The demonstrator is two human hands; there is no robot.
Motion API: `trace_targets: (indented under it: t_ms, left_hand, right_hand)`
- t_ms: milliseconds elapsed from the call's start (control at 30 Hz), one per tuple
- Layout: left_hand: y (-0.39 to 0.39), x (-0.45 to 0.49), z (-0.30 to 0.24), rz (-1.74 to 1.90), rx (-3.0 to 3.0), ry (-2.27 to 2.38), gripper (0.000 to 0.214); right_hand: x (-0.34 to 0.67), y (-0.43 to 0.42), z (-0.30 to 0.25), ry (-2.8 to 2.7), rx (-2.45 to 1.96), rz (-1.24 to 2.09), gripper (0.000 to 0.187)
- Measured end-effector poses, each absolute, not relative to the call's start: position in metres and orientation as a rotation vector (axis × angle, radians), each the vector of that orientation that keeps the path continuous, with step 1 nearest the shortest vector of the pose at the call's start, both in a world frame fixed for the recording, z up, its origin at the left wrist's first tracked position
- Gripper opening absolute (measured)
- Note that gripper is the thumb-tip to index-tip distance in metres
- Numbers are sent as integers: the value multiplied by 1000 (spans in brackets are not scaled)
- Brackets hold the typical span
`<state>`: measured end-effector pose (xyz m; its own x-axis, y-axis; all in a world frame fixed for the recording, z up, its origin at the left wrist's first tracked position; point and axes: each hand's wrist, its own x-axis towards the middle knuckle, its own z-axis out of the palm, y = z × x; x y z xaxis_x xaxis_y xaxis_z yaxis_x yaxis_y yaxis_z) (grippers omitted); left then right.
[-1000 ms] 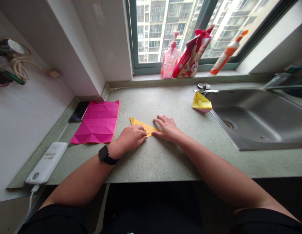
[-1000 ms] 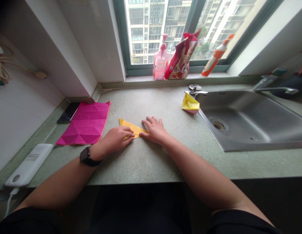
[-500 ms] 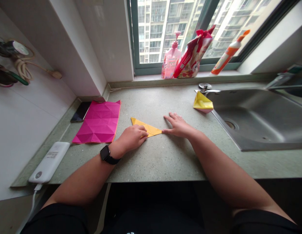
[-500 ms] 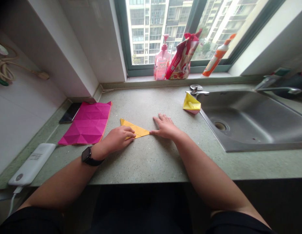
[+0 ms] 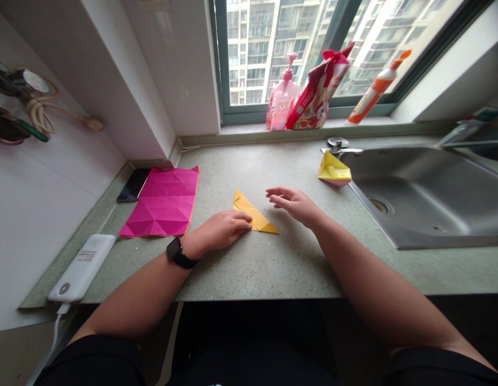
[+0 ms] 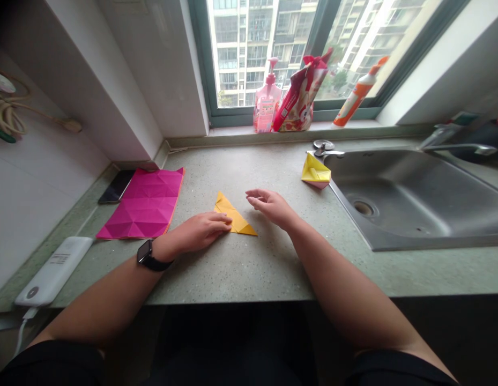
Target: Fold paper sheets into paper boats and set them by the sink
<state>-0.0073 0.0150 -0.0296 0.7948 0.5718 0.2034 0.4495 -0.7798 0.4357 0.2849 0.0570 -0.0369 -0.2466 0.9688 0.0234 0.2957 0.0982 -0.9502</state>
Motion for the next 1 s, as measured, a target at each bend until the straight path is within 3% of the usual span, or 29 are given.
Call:
trace_targets:
  t_ms: [133, 267, 433, 1000]
  left_hand:
    - [15, -6, -28, 487, 2592, 661, 28]
    - [13, -9, -17, 555, 2622, 887, 13]
    - [11, -13, -6, 437, 2647, 1224, 32]
    - [13, -11, -14, 404, 2597, 1266, 25]
  right_hand:
    - [270, 50, -38, -1472, -1182, 1434, 30]
    - [263, 46, -37, -1359, -1149, 1515, 28]
    - [263, 45, -34, -1301, -1135, 1564, 27]
    - [259, 47, -38, -1202, -1129, 1692, 33]
